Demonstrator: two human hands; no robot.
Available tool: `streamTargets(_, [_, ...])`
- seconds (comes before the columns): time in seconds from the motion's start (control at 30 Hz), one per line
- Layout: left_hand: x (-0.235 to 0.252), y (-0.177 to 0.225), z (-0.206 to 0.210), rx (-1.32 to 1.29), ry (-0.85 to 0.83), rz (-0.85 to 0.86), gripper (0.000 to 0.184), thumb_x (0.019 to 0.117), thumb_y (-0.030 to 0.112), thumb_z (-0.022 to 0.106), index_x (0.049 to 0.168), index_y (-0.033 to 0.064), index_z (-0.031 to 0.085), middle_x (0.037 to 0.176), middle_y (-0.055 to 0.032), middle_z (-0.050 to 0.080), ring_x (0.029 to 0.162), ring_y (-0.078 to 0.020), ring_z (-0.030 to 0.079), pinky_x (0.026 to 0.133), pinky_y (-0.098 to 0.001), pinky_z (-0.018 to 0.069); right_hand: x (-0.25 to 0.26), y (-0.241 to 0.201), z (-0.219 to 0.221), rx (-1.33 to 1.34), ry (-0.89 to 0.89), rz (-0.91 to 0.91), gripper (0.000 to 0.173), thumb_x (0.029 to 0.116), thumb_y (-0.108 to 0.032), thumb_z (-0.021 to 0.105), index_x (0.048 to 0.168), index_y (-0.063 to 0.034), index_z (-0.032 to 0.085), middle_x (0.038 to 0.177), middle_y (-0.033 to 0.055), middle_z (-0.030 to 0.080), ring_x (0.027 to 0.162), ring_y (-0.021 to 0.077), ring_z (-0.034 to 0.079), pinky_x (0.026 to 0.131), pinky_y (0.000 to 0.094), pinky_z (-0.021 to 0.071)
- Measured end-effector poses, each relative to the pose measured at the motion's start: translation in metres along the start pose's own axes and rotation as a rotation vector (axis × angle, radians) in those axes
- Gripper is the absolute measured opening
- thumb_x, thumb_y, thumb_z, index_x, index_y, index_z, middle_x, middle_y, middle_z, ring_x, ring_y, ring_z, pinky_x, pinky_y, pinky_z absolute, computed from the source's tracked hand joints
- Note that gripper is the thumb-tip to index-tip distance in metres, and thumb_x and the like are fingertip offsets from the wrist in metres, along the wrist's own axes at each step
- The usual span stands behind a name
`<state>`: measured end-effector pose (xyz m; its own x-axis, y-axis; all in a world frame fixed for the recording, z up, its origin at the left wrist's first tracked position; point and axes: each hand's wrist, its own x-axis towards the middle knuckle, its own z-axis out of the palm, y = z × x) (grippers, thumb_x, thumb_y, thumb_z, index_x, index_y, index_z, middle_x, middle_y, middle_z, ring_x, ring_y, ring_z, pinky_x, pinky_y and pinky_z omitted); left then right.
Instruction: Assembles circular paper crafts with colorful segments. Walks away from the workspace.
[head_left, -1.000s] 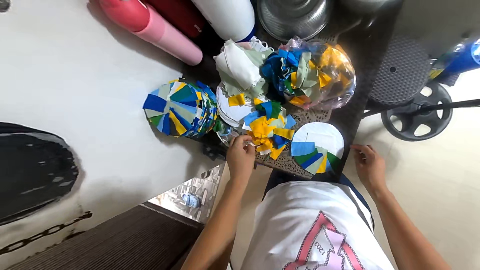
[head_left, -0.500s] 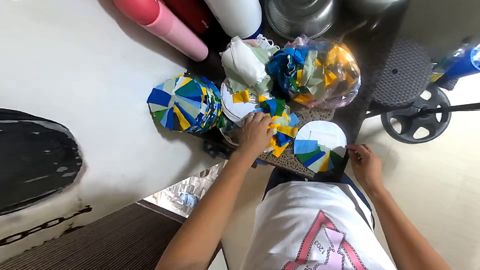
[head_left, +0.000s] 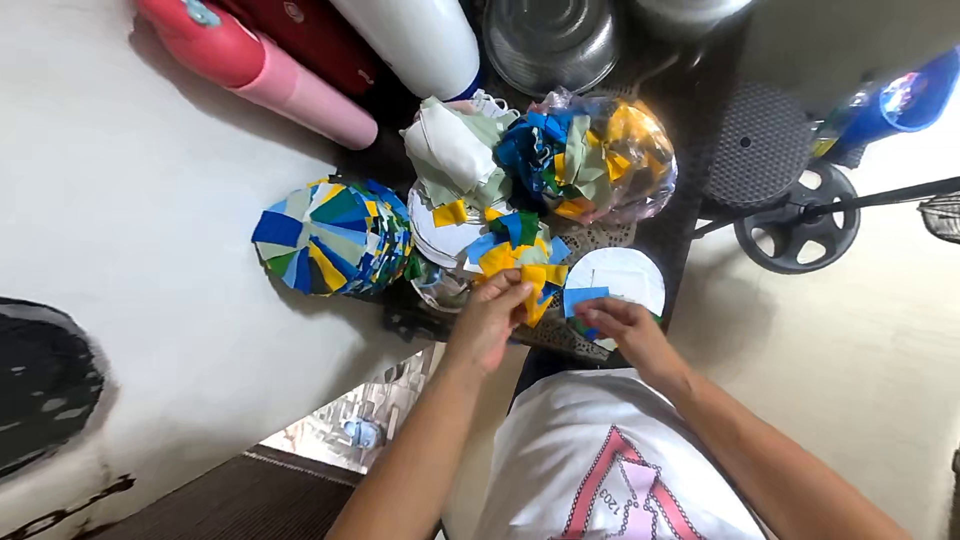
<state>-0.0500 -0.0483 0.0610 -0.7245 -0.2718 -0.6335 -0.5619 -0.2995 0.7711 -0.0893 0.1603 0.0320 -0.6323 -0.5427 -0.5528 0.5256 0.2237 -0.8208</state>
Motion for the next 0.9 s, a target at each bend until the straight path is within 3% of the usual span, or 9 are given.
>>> streamTargets(0.1, [-0.014,-0.015,0.026,-0.157,0.067,-0.03,0.017,0.1079,0.004,0.045,0.108,0.0002,0.062,0.093,-0.007,0.072,0.082,-0.0137,0.071,0.077,-0.0286,0.0601,0.001,-0.01,0.018,0.311,-0.073,0.112,0.033,0.1091,-0.019,0.048,0.131,0.0004,0.062,0.12,0.0068,0.068,0.108,0.0125,0.066,0.092,0.0318,0.055])
streamTargets(0.2, [-0.022,-0.038,0.04,-0.181,0.048,-0.011,0.021,0.1077,0.004,0.046,0.118,-0.0044,0.062,0.099,-0.0092,0.072,0.087,-0.0167,0.072,0.08,-0.0331,0.062,0.002,-0.008,0.026,0.424,0.002,0.13,0.023,0.1075,-0.011,0.051,0.12,0.0038,0.063,0.102,0.0081,0.071,0.093,0.0138,0.07,0.085,0.0315,0.0592])
streamTargets(0.27, [-0.028,-0.049,0.042,-0.081,-0.027,-0.004,0.03,0.1064,0.003,0.048,0.134,-0.0058,0.056,0.108,-0.0124,0.072,0.092,-0.0182,0.073,0.083,-0.0348,0.0626,0.005,-0.003,0.022,0.435,0.108,0.159,0.018,0.1054,-0.006,0.053,0.109,0.006,0.066,0.092,0.009,0.073,0.083,0.0149,0.072,0.08,0.0321,0.0619])
streamTargets(0.37, [-0.026,-0.064,0.036,0.398,-0.047,0.207,0.033,0.1033,0.007,0.052,0.134,-0.0036,0.058,0.113,-0.0111,0.071,0.096,-0.0149,0.071,0.084,-0.0308,0.059,0.007,0.005,0.0,0.278,0.22,0.175,0.015,0.1046,-0.006,0.054,0.104,0.0036,0.067,0.093,0.0059,0.07,0.087,0.0116,0.068,0.08,0.0292,0.0574])
streamTargets(0.47, [-0.007,-0.063,0.034,0.878,-0.088,0.482,0.031,0.1021,0.004,0.048,0.126,-0.0014,0.068,0.123,-0.0167,0.071,0.115,-0.0291,0.068,0.1,-0.0453,0.0534,0.006,0.015,-0.036,-0.003,0.334,0.031,0.016,0.1037,-0.005,0.055,0.104,0.0052,0.067,0.094,0.0065,0.072,0.088,0.0097,0.069,0.081,0.0276,0.0571])
streamTargets(0.57, [0.017,-0.053,0.043,1.192,-0.183,0.568,0.035,0.1005,-0.001,0.048,0.13,0.0014,0.066,0.138,-0.0164,0.064,0.132,-0.0371,0.058,0.109,-0.0532,0.0464,0.007,0.023,-0.064,-0.211,0.42,-0.04,0.019,0.1051,-0.007,0.053,0.109,0.0053,0.068,0.098,0.0095,0.073,0.091,0.01,0.069,0.083,0.0278,0.0568])
streamTargets(0.7, [0.041,-0.039,0.044,1.346,-0.118,0.406,0.039,0.1012,-0.001,0.05,0.14,-0.0002,0.057,0.15,-0.0202,0.053,0.141,-0.0408,0.047,0.114,-0.0578,0.0386,0.012,0.029,-0.072,-0.252,0.435,0.009,0.021,0.1074,-0.007,0.049,0.112,0.0064,0.064,0.101,0.0124,0.071,0.091,0.012,0.07,0.083,0.0286,0.0575])
streamTargets(0.8, [0.052,-0.034,0.049,1.302,-0.052,0.452,0.036,0.1022,0.0,0.051,0.137,-0.0018,0.06,0.134,-0.0243,0.063,0.129,-0.045,0.057,0.107,-0.0586,0.0439,0.018,0.03,-0.074,-0.264,0.449,0.012,0.022,0.1082,-0.007,0.048,0.114,0.0074,0.063,0.1,0.0136,0.07,0.087,0.0122,0.069,0.081,0.0284,0.0574])
streamTargets(0.9, [0.06,-0.033,0.063,1.269,-0.105,0.486,0.038,0.1005,-0.002,0.053,0.138,0.0013,0.061,0.136,-0.021,0.063,0.129,-0.0427,0.057,0.108,-0.0564,0.0444,0.022,0.029,-0.077,-0.318,0.41,-0.022,0.022,0.108,-0.006,0.048,0.118,0.0076,0.062,0.106,0.0178,0.07,0.094,0.0176,0.07,0.086,0.0335,0.0577])
